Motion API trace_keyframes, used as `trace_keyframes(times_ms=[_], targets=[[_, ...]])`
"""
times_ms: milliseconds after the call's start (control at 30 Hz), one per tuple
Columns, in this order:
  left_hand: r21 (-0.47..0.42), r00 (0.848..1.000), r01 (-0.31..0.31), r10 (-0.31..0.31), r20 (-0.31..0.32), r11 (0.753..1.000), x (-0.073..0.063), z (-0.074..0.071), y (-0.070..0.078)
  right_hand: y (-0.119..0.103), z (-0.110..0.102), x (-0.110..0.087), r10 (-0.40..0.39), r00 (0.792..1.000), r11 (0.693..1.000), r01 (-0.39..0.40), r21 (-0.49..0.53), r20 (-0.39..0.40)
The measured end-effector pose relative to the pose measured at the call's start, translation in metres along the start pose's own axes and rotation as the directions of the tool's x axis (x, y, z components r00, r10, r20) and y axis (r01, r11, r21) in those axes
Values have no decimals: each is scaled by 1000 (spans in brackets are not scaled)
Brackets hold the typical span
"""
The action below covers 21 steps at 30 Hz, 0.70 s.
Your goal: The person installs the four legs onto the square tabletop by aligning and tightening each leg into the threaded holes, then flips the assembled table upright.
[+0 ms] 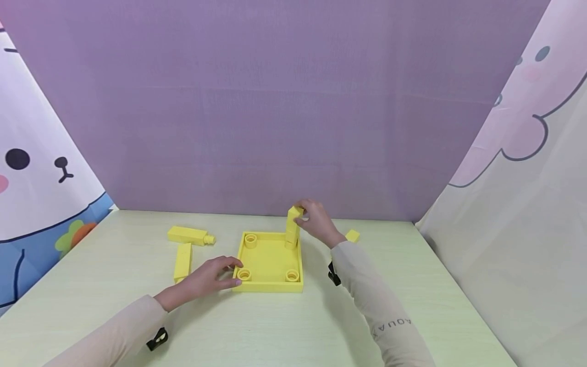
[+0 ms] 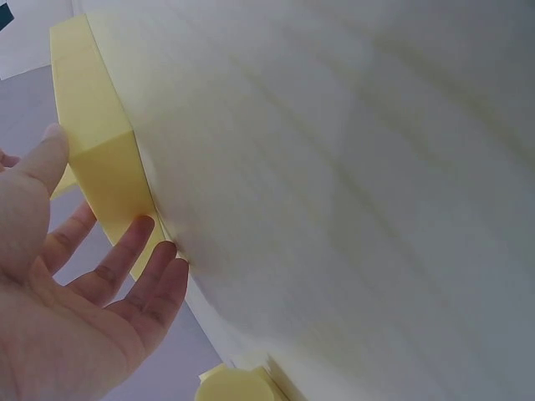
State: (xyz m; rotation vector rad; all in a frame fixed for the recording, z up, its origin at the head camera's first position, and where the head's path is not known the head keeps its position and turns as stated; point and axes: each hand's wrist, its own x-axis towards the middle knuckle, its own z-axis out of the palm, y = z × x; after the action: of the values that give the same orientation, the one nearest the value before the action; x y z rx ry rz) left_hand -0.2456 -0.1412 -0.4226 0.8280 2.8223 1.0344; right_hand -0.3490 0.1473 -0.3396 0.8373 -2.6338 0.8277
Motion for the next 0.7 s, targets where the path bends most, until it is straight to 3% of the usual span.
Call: trace_keyframes(times_ms=[333,700], targets=[[-5,1000,-5,5,-2,1000,1,0,-2,-4,5,-2,29,999,1000,-29,5,-41],[-6,1000,-10,10,0,1000,1,0,-2,-2,-4,5,-16,997,999,19,-41,78]])
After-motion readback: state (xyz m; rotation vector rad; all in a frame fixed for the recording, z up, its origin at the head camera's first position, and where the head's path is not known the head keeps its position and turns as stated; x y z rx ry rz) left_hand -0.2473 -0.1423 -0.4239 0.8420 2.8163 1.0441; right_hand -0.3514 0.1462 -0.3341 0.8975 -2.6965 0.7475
